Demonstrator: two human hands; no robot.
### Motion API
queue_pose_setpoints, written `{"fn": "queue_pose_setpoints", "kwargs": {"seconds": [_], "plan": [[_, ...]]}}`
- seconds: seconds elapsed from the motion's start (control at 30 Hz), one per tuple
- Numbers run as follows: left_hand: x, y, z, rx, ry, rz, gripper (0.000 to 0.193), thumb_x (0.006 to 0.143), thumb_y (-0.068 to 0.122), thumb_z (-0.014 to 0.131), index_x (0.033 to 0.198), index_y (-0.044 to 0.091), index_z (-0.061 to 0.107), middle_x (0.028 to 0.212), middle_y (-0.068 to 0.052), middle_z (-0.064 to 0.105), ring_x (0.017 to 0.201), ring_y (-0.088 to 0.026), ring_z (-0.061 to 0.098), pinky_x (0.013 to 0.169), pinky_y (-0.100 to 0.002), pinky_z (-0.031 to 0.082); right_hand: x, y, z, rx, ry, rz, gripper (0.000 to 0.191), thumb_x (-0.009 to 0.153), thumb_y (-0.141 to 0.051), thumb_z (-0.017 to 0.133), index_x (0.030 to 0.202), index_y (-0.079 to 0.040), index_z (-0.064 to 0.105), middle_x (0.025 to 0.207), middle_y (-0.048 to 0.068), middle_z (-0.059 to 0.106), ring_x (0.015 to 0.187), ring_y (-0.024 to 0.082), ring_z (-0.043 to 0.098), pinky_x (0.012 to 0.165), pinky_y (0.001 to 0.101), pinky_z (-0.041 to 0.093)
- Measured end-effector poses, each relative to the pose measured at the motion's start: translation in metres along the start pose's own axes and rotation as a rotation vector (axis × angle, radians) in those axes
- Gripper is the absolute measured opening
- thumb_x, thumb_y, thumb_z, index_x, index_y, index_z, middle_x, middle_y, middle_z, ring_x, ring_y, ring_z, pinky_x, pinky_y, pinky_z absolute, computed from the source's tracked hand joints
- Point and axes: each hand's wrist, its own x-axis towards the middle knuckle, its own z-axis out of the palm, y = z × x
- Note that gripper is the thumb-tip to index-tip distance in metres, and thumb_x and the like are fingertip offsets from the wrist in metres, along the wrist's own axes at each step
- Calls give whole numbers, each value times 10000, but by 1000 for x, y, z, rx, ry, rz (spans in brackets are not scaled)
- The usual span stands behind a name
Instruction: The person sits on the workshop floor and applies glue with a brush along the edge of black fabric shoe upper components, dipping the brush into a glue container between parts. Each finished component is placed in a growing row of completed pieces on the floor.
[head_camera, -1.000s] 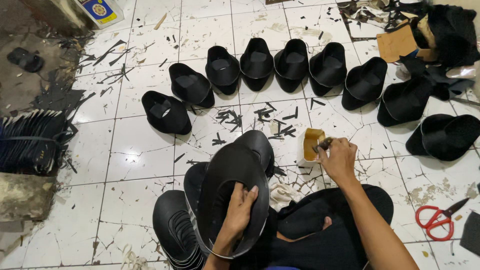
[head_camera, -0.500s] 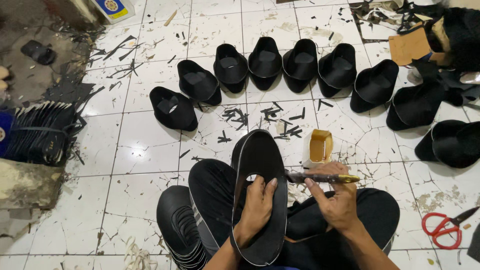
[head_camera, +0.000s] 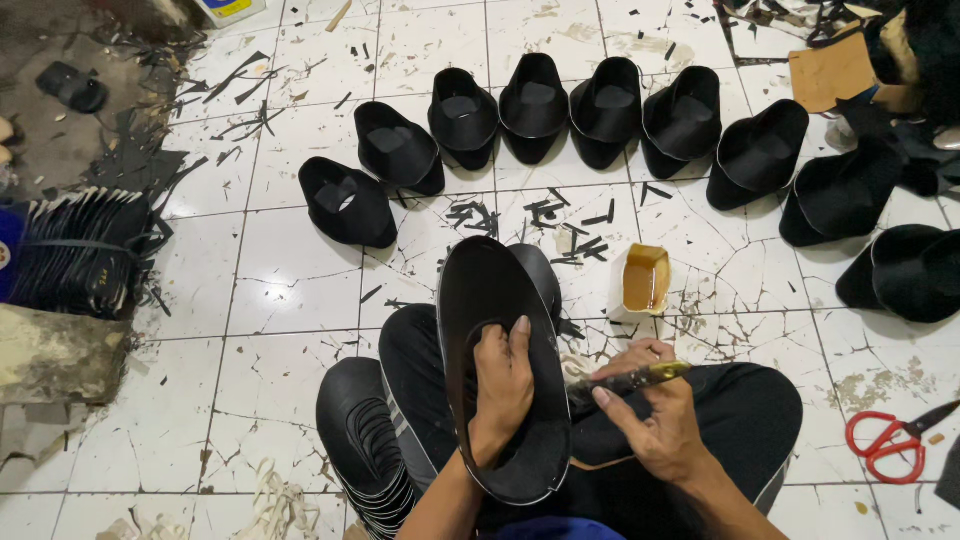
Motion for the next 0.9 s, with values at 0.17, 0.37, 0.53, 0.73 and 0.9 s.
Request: {"fn": "queue_pose_setpoints", "kwargs": {"seconds": [0.17,0.37,0.53,0.73,0.9], "plan": [[4,7,2,113,-44,-3,402,1044,201,592,723,-15,484,571,-123,481,485,-187,421,473,-384,343,4,3,-4,-24,185,-65,136,887,-136,723,1009,-78,725,1004,39,729,1017,227,653,1090,434,415],[-1,3,10,154,-101,41,395,1072,209,553,739,3,495,588,-137,471,488,-201,432,485,-383,346,17,9,-9,-84,116,-24,165,862,-131,726,1013,-68,741,985,79,732,1043,285,627,1045,432,408],[5,-5,9,30,-20,20,404,1070,203,558,728,5,469,582,-89,426,519,-154,380,474,-362,336,5,2,-9,29,20,-32,134,871,-120,680,978,-62,734,948,64,745,989,238,670,1109,455,389],[17,16,2,17,-52,-119,347,1055,180,536,766,-5,489,565,-46,436,493,-122,383,459,-336,323,-12,-6,-16,91,-78,14,100,828,-123,695,905,-64,720,860,44,740,902,201,689,1129,471,348],[18,35,-1,-82,-88,-207,159,1020,176,514,995,25,555,566,-21,439,511,-94,391,447,-336,319,-5,-9,-21,1,-135,-73,85,837,-135,696,904,-89,722,879,36,726,965,221,641,1100,462,353]]}}
